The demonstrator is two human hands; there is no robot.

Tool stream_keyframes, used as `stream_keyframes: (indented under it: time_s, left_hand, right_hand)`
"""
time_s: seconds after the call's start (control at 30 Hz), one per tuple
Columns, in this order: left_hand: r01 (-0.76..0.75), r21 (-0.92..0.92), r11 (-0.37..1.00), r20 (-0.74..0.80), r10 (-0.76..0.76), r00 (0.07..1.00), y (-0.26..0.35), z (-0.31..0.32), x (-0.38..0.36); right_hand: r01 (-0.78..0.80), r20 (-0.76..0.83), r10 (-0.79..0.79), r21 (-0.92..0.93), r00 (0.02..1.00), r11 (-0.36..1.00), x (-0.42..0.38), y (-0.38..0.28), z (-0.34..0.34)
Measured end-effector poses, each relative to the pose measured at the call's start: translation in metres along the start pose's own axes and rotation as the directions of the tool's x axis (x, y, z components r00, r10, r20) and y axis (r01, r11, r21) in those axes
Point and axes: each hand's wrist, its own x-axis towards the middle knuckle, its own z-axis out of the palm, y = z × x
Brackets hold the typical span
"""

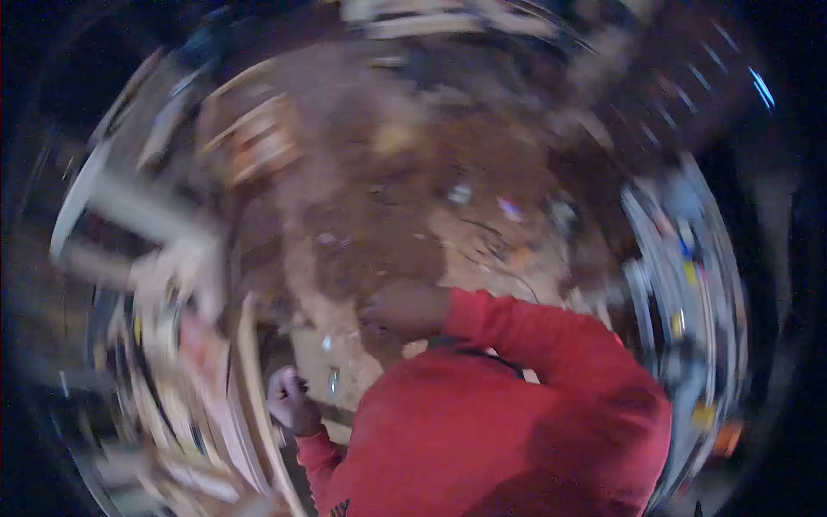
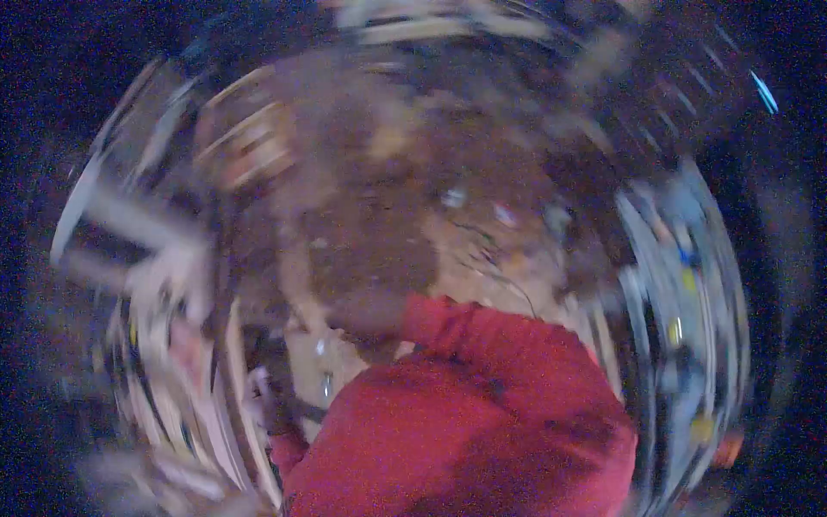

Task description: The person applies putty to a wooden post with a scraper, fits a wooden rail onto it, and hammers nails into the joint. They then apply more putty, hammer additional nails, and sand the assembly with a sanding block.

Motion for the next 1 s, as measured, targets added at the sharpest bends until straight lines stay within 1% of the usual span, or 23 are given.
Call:
stream_keyframes:
  time_s: [0.03, 0.07, 0.1, 0.17, 0.2, 0.27, 0.3, 0.37, 0.43, 0.47, 0.5, 0.57, 0.6, 0.67, 0.7, 0.73, 0.77, 0.8, 0.83, 0.87, 0.9, 0.93, 1.0]
  left_hand:
    - [0.024, -0.159, 0.987, 0.014, -0.022, 1.000, 0.015, 0.033, 0.020]
    - [-0.047, -0.136, 0.990, 0.107, 0.062, 0.992, 0.032, 0.073, 0.037]
    - [-0.114, -0.109, 0.987, 0.246, 0.138, 0.960, 0.045, 0.109, 0.051]
    - [-0.254, -0.080, 0.964, 0.445, 0.263, 0.856, 0.064, 0.173, 0.071]
    - [-0.034, -0.070, 0.997, 0.542, 0.066, 0.838, 0.036, 0.205, 0.079]
    - [-0.154, -0.097, 0.983, 0.742, 0.174, 0.647, 0.010, 0.269, 0.090]
    - [-0.210, -0.117, 0.971, 0.818, 0.214, 0.534, 0.004, 0.291, 0.089]
    - [-0.298, -0.095, 0.950, 0.909, 0.205, 0.363, -0.020, 0.342, 0.086]
    - [-0.496, -0.131, 0.858, 0.949, 0.253, 0.188, -0.037, 0.383, 0.083]
    - [-0.507, -0.111, 0.855, 0.974, 0.196, 0.117, -0.038, 0.402, 0.082]
    - [-0.515, -0.097, 0.852, 0.988, 0.145, 0.053, -0.040, 0.424, 0.079]
    - [-0.270, 0.068, 0.960, 0.993, -0.090, -0.073, -0.061, 0.460, 0.080]
    - [-0.145, 0.167, 0.975, 0.971, -0.188, -0.150, -0.079, 0.477, 0.087]
    - [-0.535, 0.154, 0.830, 0.894, -0.348, -0.283, -0.119, 0.515, 0.108]
    - [-0.640, 0.093, 0.762, 0.862, -0.383, -0.331, -0.143, 0.532, 0.121]
    - [-0.644, 0.033, 0.764, 0.860, -0.350, -0.371, -0.165, 0.552, 0.138]
    - [-0.592, -0.031, 0.806, 0.867, -0.273, -0.417, -0.182, 0.578, 0.155]
    - [-0.488, -0.103, 0.867, 0.872, -0.157, -0.464, -0.196, 0.603, 0.170]
    - [-0.379, -0.146, 0.914, 0.877, -0.058, -0.477, -0.197, 0.628, 0.184]
    - [-0.300, -0.155, 0.941, 0.884, -0.004, -0.467, -0.191, 0.652, 0.197]
    - [-0.269, -0.089, 0.959, 0.906, -0.035, -0.423, -0.180, 0.667, 0.210]
    - [-0.230, -0.025, 0.973, 0.924, -0.065, -0.377, -0.164, 0.682, 0.223]
    - [-0.299, 0.362, 0.883, 0.883, -0.428, -0.195, -0.124, 0.739, 0.238]
  right_hand:
    - [-0.099, -0.035, 0.099, 0.006, 0.994, 0.995, -0.024, 0.024, -0.004]
    - [-0.173, -0.058, 0.174, 0.011, 0.983, 0.985, -0.054, 0.054, -0.011]
    - [-0.248, -0.151, 0.252, 0.042, 0.956, 0.968, -0.088, 0.070, -0.017]
    - [-0.343, -0.303, 0.350, 0.077, 0.886, 0.936, -0.140, 0.094, -0.031]
    - [-0.413, -0.365, 0.429, 0.125, 0.826, 0.902, -0.163, 0.103, -0.030]
    - [-0.516, -0.462, 0.562, 0.235, 0.686, 0.824, -0.205, 0.111, -0.019]
    - [-0.595, -0.370, 0.638, 0.238, 0.675, 0.767, -0.227, 0.102, -0.025]
    - [-0.729, -0.147, 0.766, 0.240, 0.626, 0.641, -0.260, 0.099, -0.037]
    - [-0.722, -0.293, 0.838, 0.426, 0.460, 0.545, -0.285, 0.106, 0.006]
    - [-0.698, -0.344, 0.866, 0.514, 0.365, 0.498, -0.295, 0.106, 0.024]
    - [-0.752, -0.302, 0.903, 0.505, 0.306, 0.424, -0.304, 0.101, 0.024]
    - [-0.836, -0.226, 0.954, 0.469, 0.200, 0.286, -0.318, 0.090, 0.019]
    - [-0.842, -0.215, 0.966, 0.486, 0.146, 0.235, -0.323, 0.091, 0.026]
    - [-0.845, -0.205, 0.978, 0.518, 0.029, 0.134, -0.330, 0.097, 0.045]
    - [-0.845, -0.206, 0.978, 0.527, -0.022, 0.092, -0.331, 0.102, 0.050]
    - [-0.846, -0.212, 0.974, 0.531, -0.079, 0.047, -0.333, 0.109, 0.051]
    - [-0.853, -0.228, 0.964, 0.523, -0.135, 0.004, -0.342, 0.120, 0.045]
    - [-0.850, -0.309, 0.928, 0.527, -0.207, -0.014, -0.343, 0.125, 0.037]
    - [-0.836, -0.313, 0.921, 0.548, -0.232, -0.024, -0.350, 0.136, 0.021]
    - [-0.817, -0.312, 0.915, 0.575, -0.256, -0.033, -0.356, 0.146, 0.005]
    - [-0.790, -0.299, 0.913, 0.612, -0.279, -0.041, -0.359, 0.151, -0.010]
    - [-0.786, -0.201, 0.936, 0.608, -0.287, -0.111, -0.363, 0.155, -0.044]
    - [-0.799, -0.228, 0.918, 0.586, -0.324, -0.136, -0.379, 0.171, -0.049]
